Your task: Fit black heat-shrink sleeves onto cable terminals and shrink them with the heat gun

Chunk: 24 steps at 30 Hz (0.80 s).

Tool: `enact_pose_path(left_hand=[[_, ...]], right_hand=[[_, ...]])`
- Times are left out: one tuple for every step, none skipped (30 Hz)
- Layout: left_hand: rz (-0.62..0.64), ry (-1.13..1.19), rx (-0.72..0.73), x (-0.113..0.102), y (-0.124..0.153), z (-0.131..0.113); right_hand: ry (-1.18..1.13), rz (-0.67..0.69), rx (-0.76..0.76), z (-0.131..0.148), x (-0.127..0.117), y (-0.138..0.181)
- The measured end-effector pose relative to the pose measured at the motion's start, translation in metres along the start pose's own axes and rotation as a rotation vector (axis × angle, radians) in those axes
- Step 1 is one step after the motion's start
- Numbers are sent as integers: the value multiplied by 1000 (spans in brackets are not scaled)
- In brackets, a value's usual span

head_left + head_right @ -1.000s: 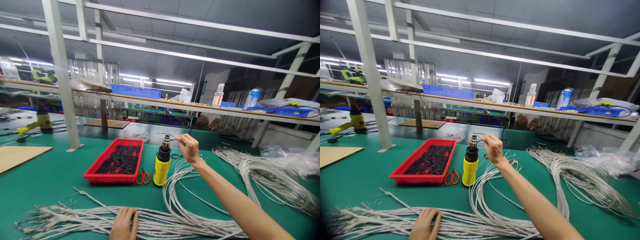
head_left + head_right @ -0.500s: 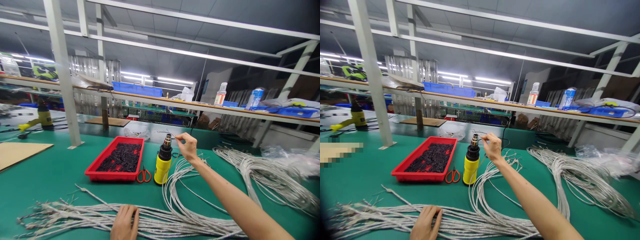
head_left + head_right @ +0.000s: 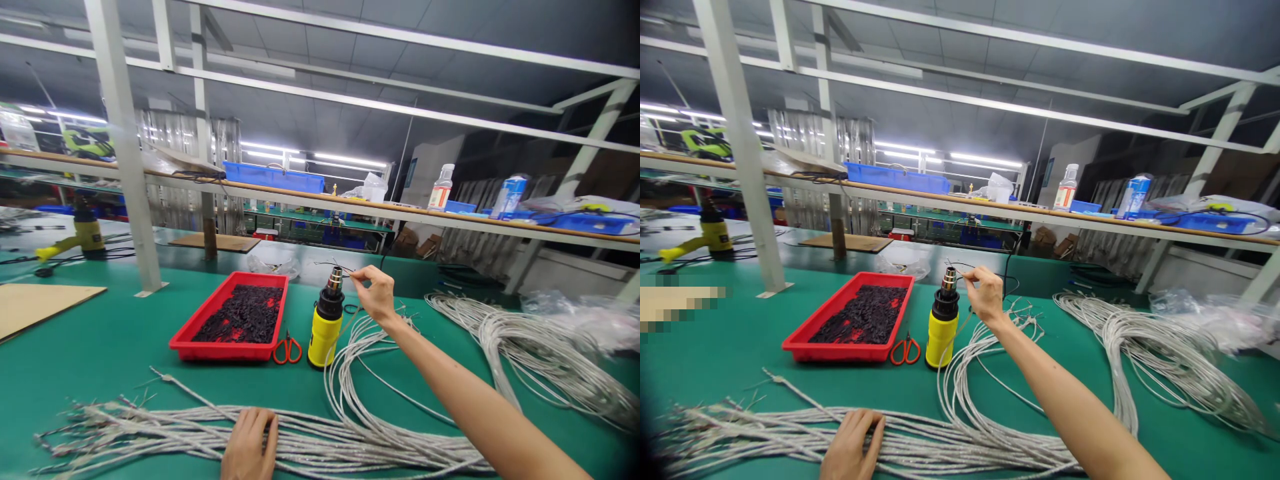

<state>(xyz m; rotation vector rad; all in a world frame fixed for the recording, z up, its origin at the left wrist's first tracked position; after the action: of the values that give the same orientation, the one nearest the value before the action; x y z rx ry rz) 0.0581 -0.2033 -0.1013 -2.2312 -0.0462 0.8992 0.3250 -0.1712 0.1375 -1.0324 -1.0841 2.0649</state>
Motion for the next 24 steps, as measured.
enact_pose_path(left_hand=[[-1, 0, 1, 0, 0, -1], [-2, -1, 1, -1, 0, -1], [-2, -2, 0, -1, 0, -1], [0, -4, -2, 0, 0, -1], [3, -7, -5, 0, 0, -1], [7, -8, -9, 0, 0, -1], [12, -8, -12, 0, 1, 0], [17, -8, -14, 1, 1, 1], [22, -8, -13, 1, 1, 2], [27, -7, -4, 2, 1, 3], [29, -8, 7, 2, 1, 3], [28, -9, 15, 2, 1, 4], [26, -10, 16, 2, 1, 4], [23, -8, 13, 1, 1, 3], [20, -5, 4, 1, 0, 2], [16, -2, -7, 0, 0, 1], [12, 1, -16, 0, 0, 0], [10, 2, -16, -1, 0, -1], [8, -1, -16, -1, 0, -2], [7, -7, -17, -2, 0, -3], [9, -16, -18, -3, -1, -3], [19, -25, -13, -3, -1, -3], [34, -32, -5, -4, -1, -2], [50, -38, 3, -5, -2, -2]], right_hand=[[1, 1, -1, 0, 0, 0], [1, 1, -2, 0, -1, 0], [2, 3, -1, 1, -1, 1], [1, 4, 1, 1, -2, 1], [-1, 6, 4, 1, -3, 1], [-5, 8, 5, 2, -4, 1], [-8, 10, 5, 2, -5, 2], [-10, 10, 4, 3, -6, 2], [-12, 11, 3, 3, -7, 2], [-13, 11, 1, 4, -8, 3], [-15, 12, 0, 5, -9, 3], [-17, 12, 2, 5, -11, 3], [-18, 15, 4, 6, -12, 4], [-18, 17, 8, 6, -14, 4], [-16, 20, 13, 6, -15, 4], [-13, 24, 18, 6, -16, 4], [-10, 29, 23, 6, -17, 4], [-6, 32, 26, 6, -19, 3], [-3, 32, 27, 5, -20, 3], [0, 29, 25, 5, -21, 3], [3, 26, 22, 5, -22, 2], [5, 24, 19, 5, -23, 2], [8, 23, 15, 5, -25, 2], [11, 26, 12, 5, -26, 1]])
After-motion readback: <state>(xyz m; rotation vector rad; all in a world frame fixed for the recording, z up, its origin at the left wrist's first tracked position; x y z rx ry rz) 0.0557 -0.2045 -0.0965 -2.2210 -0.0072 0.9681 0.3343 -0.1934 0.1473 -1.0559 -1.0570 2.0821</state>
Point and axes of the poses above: each hand's wrist, its own y-axis away from the middle knuckle, its own x-axis out of the palm, z = x × y, the point moved 1 cm from there along -y, towards the middle knuckle, and after that the axes turned 9 degrees about -y, right-handed, at the moved point
